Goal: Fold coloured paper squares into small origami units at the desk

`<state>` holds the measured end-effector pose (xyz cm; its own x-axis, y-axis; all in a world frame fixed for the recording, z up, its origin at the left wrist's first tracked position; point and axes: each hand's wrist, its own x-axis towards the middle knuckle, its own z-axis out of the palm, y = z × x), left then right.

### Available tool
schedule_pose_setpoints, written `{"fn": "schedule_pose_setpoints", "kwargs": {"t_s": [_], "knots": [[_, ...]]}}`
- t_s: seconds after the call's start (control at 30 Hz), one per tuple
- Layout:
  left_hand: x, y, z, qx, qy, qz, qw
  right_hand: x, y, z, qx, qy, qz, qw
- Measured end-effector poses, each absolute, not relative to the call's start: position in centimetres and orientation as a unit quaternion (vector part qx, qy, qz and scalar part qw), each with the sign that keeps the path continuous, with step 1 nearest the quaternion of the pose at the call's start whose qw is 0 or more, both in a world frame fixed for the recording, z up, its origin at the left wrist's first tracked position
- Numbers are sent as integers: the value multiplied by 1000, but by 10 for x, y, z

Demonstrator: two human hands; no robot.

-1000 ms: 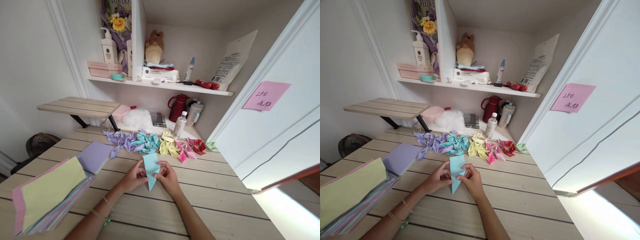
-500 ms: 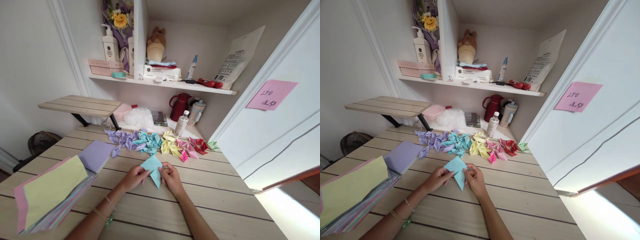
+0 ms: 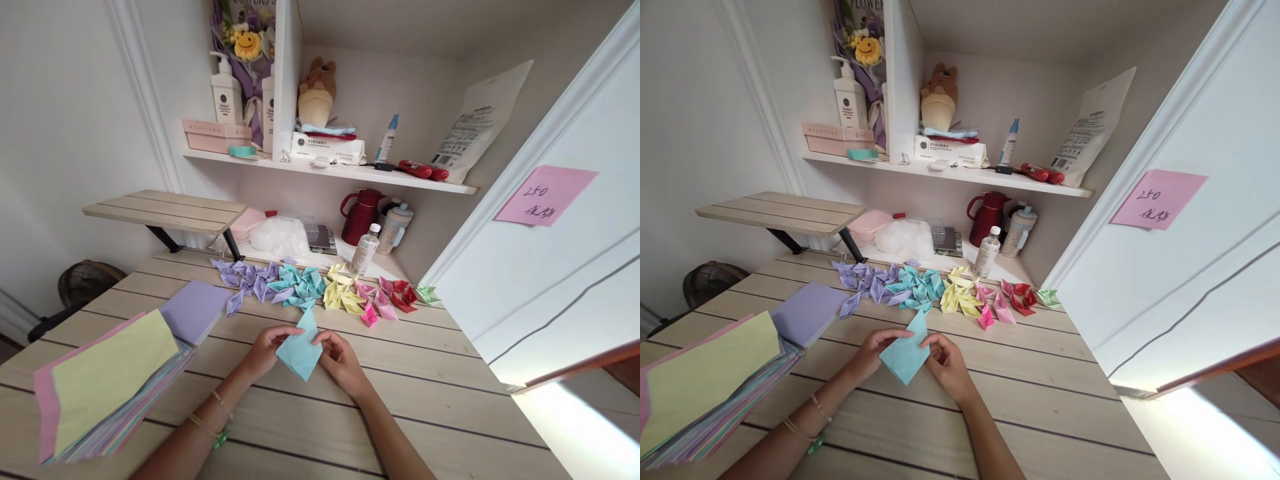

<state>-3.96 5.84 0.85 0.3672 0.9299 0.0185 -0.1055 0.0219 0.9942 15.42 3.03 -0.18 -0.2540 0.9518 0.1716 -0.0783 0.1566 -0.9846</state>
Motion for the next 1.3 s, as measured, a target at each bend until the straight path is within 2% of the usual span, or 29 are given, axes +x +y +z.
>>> {"fn": "schedule_pose_setpoints", "kwargs": {"t_s": [0.17, 0.43, 0.7, 1.07, 1.3], "knots": [[-37, 58, 8, 544, 374, 439, 609, 153, 31, -3, -407, -609, 487, 476], [-39, 58, 7, 595, 380, 382, 596, 155, 34, -5, -464, -582, 409, 527], [-33, 58, 1, 558, 405, 430, 583, 150, 35, -4, -439, -492, 509, 553], [-31, 56, 9, 555, 414, 408, 595, 155, 36, -7, -472, -523, 477, 525], [-29, 58, 7, 549, 388, 397, 625, 157, 35, -6, -438, -559, 484, 512]]}}
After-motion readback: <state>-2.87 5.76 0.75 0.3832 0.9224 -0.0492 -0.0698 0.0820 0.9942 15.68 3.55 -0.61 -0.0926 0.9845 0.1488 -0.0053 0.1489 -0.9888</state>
